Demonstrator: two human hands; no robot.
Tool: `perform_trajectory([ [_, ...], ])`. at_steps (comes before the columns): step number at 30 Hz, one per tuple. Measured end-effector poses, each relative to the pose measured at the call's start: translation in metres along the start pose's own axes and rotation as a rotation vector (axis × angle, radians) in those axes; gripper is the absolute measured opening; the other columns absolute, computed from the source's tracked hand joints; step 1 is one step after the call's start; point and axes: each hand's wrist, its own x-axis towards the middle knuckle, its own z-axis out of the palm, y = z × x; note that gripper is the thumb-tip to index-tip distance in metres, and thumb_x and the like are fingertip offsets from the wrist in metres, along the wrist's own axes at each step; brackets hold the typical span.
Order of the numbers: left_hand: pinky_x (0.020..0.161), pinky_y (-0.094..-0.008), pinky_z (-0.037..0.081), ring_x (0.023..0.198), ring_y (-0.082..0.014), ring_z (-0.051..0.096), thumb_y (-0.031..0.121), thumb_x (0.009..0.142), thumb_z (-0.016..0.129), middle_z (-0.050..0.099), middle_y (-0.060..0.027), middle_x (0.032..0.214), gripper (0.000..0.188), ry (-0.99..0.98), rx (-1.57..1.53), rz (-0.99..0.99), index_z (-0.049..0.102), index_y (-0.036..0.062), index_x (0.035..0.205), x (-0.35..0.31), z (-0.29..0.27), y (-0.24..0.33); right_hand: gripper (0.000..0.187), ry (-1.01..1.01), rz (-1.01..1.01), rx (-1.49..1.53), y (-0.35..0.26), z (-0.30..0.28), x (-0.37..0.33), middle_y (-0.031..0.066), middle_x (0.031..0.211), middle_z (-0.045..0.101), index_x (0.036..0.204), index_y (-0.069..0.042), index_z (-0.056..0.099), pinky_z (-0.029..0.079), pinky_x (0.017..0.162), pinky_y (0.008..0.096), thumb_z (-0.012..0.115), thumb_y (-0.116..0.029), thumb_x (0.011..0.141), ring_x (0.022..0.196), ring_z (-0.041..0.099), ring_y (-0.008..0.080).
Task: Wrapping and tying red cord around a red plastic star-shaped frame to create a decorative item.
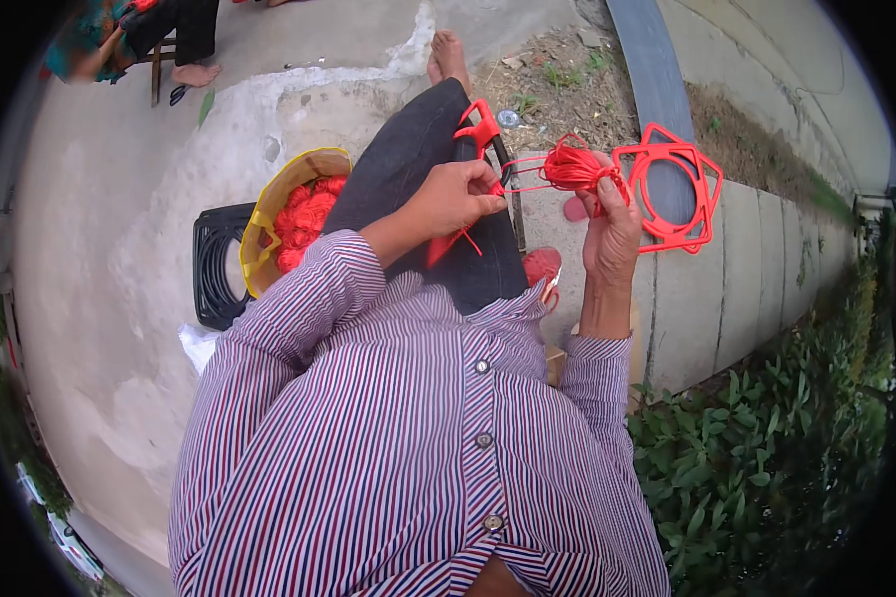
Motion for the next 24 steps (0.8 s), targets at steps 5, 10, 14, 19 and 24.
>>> perform_trajectory([
  [5, 0.062, -0.0216, 0.047, 0.066, -0.0045, 0.054, 0.009, 0.078, 0.074, 0.061, 0.0013, 0.075, 0.019, 0.093, -0.143, -0.037, 0.062, 0.0005, 0.090, -0.003, 0.015, -0.004, 0.035, -0.635, -0.054, 0.723, -0.047, 0.015, -0.054, 0.0115, 0.088, 0.061, 0.090, -0.004, 0.050, 0.046, 0.070, 0.0312, 0.076, -0.019, 0.072, 0.083, 0.058, 0.0225],
  [10, 0.062, -0.0221, 0.047, 0.066, -0.0044, 0.054, 0.008, 0.077, 0.075, 0.061, 0.0013, 0.074, 0.017, 0.104, -0.139, -0.036, 0.062, 0.0009, 0.086, 0.001, 0.020, -0.012, 0.048, -0.830, 0.352, 0.392, -0.053, 0.074, -0.119, 0.0069, 0.079, 0.055, 0.083, -0.009, 0.041, 0.043, 0.062, 0.0273, 0.084, -0.020, 0.066, 0.069, 0.051, 0.0130],
  [14, 0.062, -0.0229, 0.047, 0.067, -0.0060, 0.056, 0.010, 0.076, 0.076, 0.062, -0.0014, 0.074, 0.020, 0.123, -0.030, -0.051, 0.061, 0.0002, 0.086, 0.006, 0.021, 0.000, 0.051, -0.741, 0.546, 0.473, -0.063, 0.080, -0.117, 0.0041, 0.078, 0.053, 0.084, -0.009, 0.041, 0.042, 0.060, 0.0238, 0.087, -0.021, 0.065, 0.068, 0.049, 0.0097],
  [19, 0.065, -0.0238, 0.047, 0.070, -0.0077, 0.054, 0.014, 0.086, 0.067, 0.057, -0.0013, 0.075, 0.024, 0.586, 0.478, 0.498, 0.057, 0.0005, 0.103, -0.001, 0.019, 0.020, 0.046, -0.795, 0.128, 0.606, -0.073, 0.067, -0.103, 0.0055, 0.078, 0.054, 0.090, -0.004, 0.045, 0.042, 0.062, 0.0260, 0.083, -0.020, 0.070, 0.068, 0.051, 0.0138],
  [24, 0.050, -0.0196, 0.036, 0.055, -0.0044, 0.046, 0.015, 0.095, 0.054, 0.053, 0.0023, 0.067, 0.015, 0.256, -0.502, -0.011, 0.060, 0.0021, 0.096, 0.012, -0.015, 0.028, 0.019, -0.639, -0.395, -0.591, -0.067, 0.031, -0.046, 0.0093, 0.083, 0.056, 0.087, -0.002, 0.058, 0.044, 0.063, 0.0336, 0.070, -0.011, 0.076, 0.070, 0.056, 0.0218],
])
